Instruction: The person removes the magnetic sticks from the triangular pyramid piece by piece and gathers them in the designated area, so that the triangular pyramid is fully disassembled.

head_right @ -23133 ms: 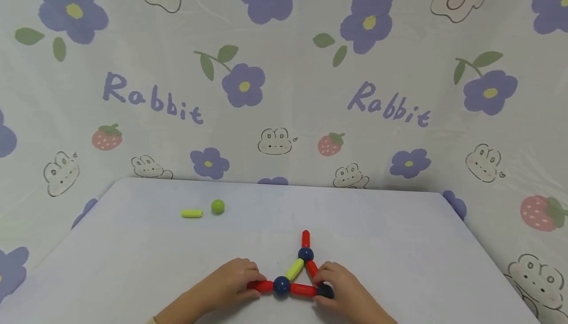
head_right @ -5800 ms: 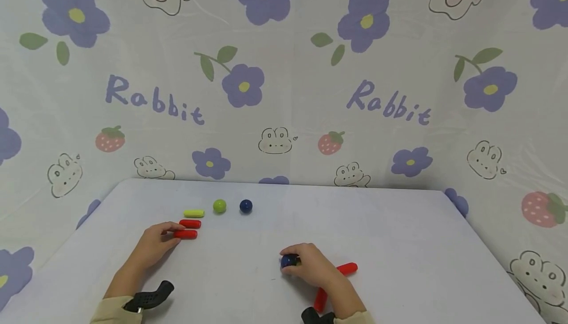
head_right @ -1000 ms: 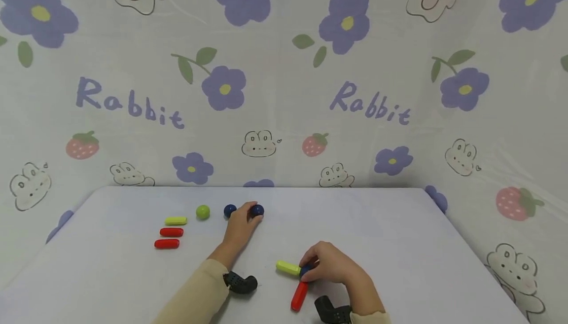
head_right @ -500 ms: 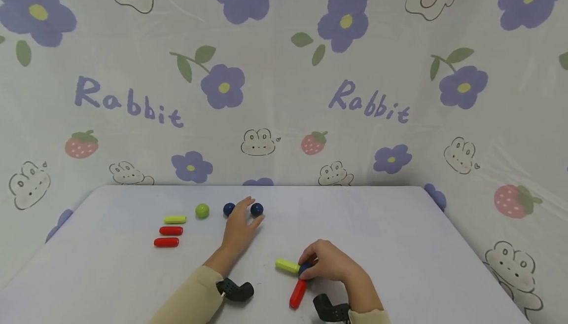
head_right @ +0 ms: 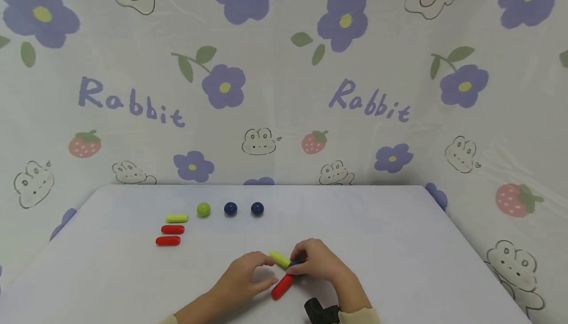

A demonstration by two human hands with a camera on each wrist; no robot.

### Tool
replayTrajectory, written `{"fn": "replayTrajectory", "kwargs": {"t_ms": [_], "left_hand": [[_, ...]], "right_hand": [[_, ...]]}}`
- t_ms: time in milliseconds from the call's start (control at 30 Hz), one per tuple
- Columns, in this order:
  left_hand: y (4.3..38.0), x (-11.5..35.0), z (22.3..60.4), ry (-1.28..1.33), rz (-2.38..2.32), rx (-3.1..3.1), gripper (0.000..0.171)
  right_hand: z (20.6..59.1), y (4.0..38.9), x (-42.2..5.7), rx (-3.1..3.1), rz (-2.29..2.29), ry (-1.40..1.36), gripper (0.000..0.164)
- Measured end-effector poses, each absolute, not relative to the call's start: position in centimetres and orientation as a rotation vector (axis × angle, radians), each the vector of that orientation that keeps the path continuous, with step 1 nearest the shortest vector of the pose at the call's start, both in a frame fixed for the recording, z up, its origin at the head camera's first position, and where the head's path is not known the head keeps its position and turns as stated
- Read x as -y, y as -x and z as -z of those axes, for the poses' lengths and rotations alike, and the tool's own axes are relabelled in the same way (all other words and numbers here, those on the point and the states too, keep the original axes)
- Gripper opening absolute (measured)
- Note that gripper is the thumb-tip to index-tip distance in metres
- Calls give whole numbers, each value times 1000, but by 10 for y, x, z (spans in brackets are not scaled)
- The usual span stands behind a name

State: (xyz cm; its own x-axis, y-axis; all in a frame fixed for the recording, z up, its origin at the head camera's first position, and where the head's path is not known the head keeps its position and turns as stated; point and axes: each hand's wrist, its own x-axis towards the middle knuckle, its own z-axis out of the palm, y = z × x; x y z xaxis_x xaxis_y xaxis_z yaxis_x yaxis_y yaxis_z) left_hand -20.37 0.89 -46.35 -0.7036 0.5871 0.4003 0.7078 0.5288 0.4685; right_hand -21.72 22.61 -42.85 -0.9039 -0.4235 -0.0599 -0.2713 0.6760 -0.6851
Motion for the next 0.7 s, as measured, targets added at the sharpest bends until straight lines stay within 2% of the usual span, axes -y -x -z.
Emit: {"fn": "replayTrajectory", "kwargs": {"t_ms": [233,533,700], "left_hand": [[183,-8,458,979,724,2947,35],[183,3,462,908,781,2900,19],[189,14,458,842,908,2933,18]], "right_hand": [[436,217,-204,-2704,1049,609,20],[439,213,-195,-2646,1048,599,28],[437,213,-194,-2622,1063,614,29]]}}
